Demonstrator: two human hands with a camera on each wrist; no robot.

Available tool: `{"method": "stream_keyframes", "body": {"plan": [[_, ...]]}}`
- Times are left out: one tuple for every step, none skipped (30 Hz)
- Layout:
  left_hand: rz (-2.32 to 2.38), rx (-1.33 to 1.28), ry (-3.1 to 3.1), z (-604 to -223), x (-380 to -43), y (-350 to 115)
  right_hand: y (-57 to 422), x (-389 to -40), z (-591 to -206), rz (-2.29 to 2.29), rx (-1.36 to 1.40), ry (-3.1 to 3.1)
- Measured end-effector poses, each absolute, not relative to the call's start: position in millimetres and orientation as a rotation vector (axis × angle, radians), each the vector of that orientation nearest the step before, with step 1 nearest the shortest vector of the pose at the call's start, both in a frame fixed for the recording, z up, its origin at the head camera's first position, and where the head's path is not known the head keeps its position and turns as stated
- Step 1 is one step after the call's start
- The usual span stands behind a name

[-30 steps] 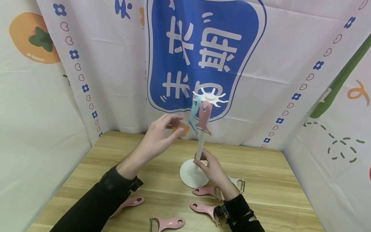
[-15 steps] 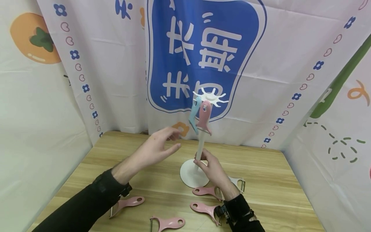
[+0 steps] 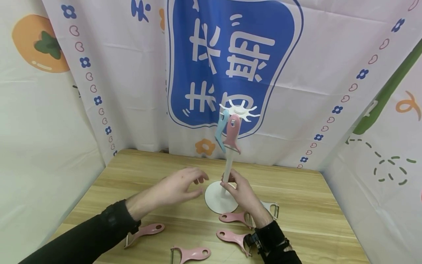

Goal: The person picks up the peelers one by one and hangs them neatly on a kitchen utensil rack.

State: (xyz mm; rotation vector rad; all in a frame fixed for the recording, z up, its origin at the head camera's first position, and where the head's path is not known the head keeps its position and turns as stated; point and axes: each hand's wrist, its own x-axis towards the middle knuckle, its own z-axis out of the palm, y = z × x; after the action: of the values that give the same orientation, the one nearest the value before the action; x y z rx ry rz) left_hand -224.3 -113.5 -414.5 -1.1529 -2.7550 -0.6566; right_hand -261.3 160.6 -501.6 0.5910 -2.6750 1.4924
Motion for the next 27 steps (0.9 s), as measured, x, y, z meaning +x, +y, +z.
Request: {"method": "stream_keyframes", "body": {"plan": [[-0.655,-1.18,-2.754,-417,-222,-113,161,-261,-502,1.496,0.594,-2.672],[-0.649,-1.204,-2.751,-420,-219,-112,161,-261,-502,1.5,0.593,-2.67],[-0.647,-1.225,-2.754,-423,-217,-111,161,-261,-502,1.503,0.596,-2.669],[-0.641,-1.249,-2.757,-426,-214,-111,161,-261,-502,1.502,0.599,-2.668],[-0.635,-1.269,-2.762,-429,-212,-110,161,-261,-503,1.5,0.602,-2.667],[-0.627,-1.285,-2.772,-432,-209,-109,161,-261,-503,1.499,0.605,-2.667],[-0.62,-1.301,-2.784,-435,-207,-108,161,-261,-503,1.501,0.604,-2.667],[-0.61,-1.319,-2.797,-438,-205,-106,161,-261,-503,1.501,0.605,-2.665],[-0.609,-1.339,-2.807,-440,-203,-105,161,-261,-503,1.501,0.607,-2.664],[-0.598,-1.356,-2.819,-442,-200,-104,161,-261,-503,1.499,0.606,-2.665],[-0.596,-1.375,-2.832,-444,-198,-103,161,-261,-503,1.496,0.605,-2.665],[-0.597,-1.392,-2.843,-445,-196,-102,161,-261,-503,1.493,0.604,-2.666],[-0.597,-1.41,-2.851,-447,-194,-101,162,-262,-503,1.492,0.603,-2.667],[-0.592,-1.431,-2.855,-448,-192,-100,162,-262,-503,1.493,0.603,-2.668],[-0.583,-1.447,-2.856,-450,-189,-99,162,-262,-503,1.497,0.603,-2.67],[-0.569,-1.465,-2.856,-452,-187,-98,162,-262,-503,1.5,0.601,-2.673],[-0.56,-1.486,-2.851,-454,-185,-97,162,-262,-502,1.504,0.6,-2.677],[-0.547,-1.503,-2.846,-456,-183,-96,163,-262,-502,1.512,0.601,-2.679],[-0.538,-1.52,-2.839,-458,-180,-96,163,-262,-502,1.519,0.599,-2.682],[-0.528,-1.535,-2.833,-460,-178,-96,163,-262,-501,1.528,0.599,-2.684],[-0.524,-1.546,-2.832,-462,-176,-95,163,-262,-501,1.534,0.601,-2.685],[-0.523,-1.556,-2.835,-464,-174,-95,163,-262,-500,1.54,0.6,-2.688],[-0.521,-1.561,-2.838,-465,-172,-95,163,-262,-500,1.55,0.6,-2.687],[-0.518,-1.565,-2.846,-467,-170,-95,163,-262,-499,1.558,0.602,-2.686],[-0.517,-1.57,-2.851,-468,-167,-94,164,-261,-498,1.568,0.602,-2.687],[-0.508,-1.576,-2.855,-469,-165,-94,164,-260,-497,1.581,0.605,-2.685],[-0.499,-1.583,-2.86,-471,-162,-94,164,-260,-497,1.589,0.611,-2.682]]}}
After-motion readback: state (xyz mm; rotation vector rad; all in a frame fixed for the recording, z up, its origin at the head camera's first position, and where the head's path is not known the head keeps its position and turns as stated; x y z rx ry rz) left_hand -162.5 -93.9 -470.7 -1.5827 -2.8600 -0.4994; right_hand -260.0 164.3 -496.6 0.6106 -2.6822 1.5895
